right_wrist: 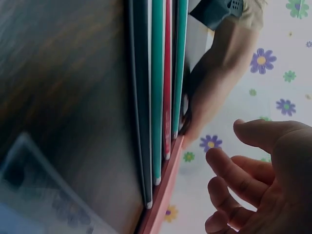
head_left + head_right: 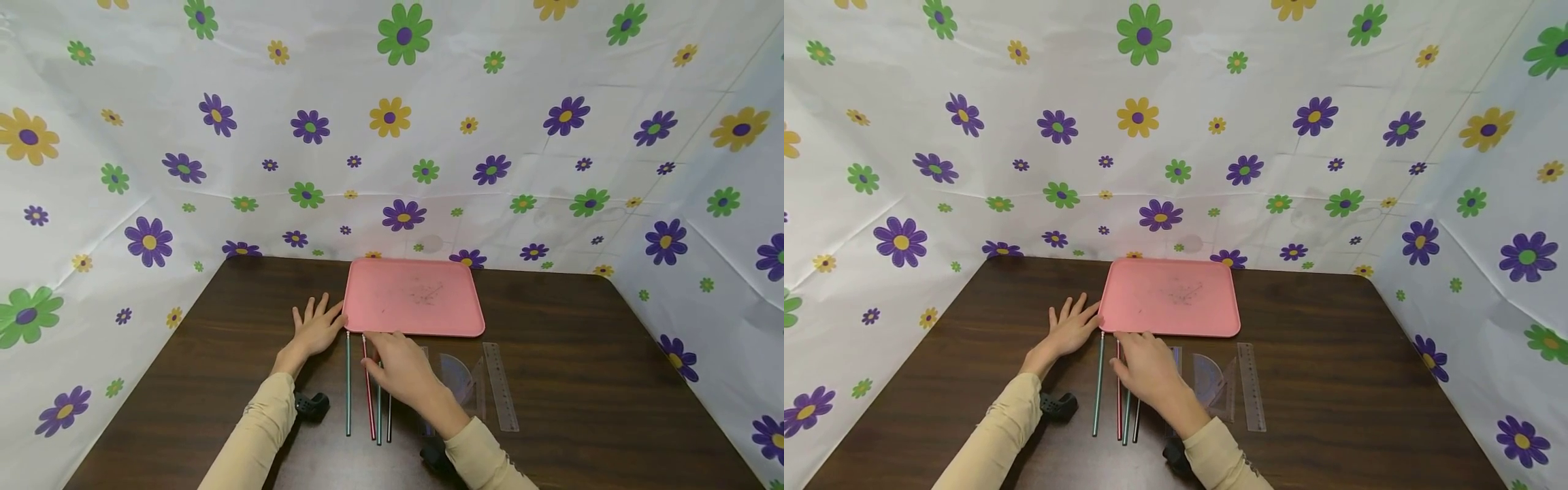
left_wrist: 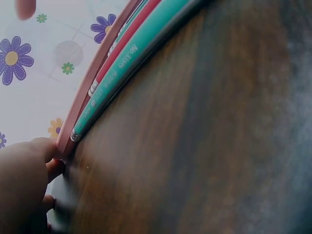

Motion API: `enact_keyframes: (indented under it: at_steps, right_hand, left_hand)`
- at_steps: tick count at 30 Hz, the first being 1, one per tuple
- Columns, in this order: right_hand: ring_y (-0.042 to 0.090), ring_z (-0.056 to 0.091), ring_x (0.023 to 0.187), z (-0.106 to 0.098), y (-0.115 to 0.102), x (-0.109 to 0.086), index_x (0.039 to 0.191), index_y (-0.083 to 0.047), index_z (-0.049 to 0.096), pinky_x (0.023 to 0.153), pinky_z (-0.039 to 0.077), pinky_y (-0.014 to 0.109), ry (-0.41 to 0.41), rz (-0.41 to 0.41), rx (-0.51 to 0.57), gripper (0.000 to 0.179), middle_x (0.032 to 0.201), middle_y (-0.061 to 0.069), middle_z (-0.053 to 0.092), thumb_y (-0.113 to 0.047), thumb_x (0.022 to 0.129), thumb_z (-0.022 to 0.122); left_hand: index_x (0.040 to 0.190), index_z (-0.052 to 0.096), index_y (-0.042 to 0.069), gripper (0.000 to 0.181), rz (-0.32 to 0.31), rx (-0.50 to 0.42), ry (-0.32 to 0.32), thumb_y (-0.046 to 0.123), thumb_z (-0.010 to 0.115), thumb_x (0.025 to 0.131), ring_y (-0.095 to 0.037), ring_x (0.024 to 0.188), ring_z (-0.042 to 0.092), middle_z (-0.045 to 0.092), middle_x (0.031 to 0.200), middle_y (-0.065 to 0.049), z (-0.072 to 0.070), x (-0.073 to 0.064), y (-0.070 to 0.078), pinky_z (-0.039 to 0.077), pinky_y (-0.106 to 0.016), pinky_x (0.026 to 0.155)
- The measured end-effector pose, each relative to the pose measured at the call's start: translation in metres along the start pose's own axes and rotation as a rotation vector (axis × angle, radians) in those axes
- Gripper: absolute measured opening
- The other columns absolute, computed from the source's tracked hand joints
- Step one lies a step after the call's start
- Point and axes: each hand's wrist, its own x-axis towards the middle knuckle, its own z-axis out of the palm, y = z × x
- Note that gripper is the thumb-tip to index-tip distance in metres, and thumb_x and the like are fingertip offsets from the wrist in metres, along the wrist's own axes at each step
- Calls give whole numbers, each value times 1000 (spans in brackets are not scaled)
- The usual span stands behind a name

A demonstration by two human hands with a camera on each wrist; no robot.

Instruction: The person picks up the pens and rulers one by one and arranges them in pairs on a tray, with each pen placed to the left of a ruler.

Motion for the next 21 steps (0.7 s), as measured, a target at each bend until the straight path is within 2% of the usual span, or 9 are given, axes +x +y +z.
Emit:
enact_keyframes:
  at_steps: [7,11,13,17,20,21]
  right_hand:
    - [17,66,79,7,-15,3,136,-7,60,66,54,30,-49,8,-40,51,84,-2,69,-31,92,70]
    - [14,62,73,13,-20,6,138,-7,58,64,53,29,-75,15,-46,53,71,-8,61,-31,92,70]
    - [14,66,75,16,-22,7,138,-6,58,67,55,30,-84,23,-54,54,71,-8,62,-32,92,70]
    - [21,72,95,21,-27,9,141,-5,55,75,60,35,-125,52,-69,58,97,0,75,-34,93,69]
    - [24,72,101,23,-31,10,142,-4,54,76,60,36,-153,78,-69,60,115,6,74,-35,93,69]
    - [23,72,100,24,-32,10,142,-4,53,75,60,36,-162,87,-68,61,116,6,74,-36,92,70]
  left_hand:
    - [156,34,17,56,3,-14,8,44,35,107,-48,152,-4,9,166,-21,1,-1,0,-16,-71,112]
    - [156,35,17,57,9,-20,12,44,36,106,-49,151,-4,9,166,-22,1,-1,-2,-16,-71,112]
    - [157,33,19,57,8,-19,5,46,35,106,-48,152,-6,8,166,-21,2,0,-3,-18,-70,112]
    - [157,32,21,59,14,-28,-1,49,33,106,-48,152,-8,6,167,-20,3,2,-5,-19,-70,112]
    - [157,33,21,59,16,-36,2,50,33,106,-47,152,-8,7,167,-20,3,3,-6,-20,-69,112]
    - [157,34,20,59,22,-40,5,49,33,106,-48,151,-7,8,166,-21,3,3,-6,-19,-70,111]
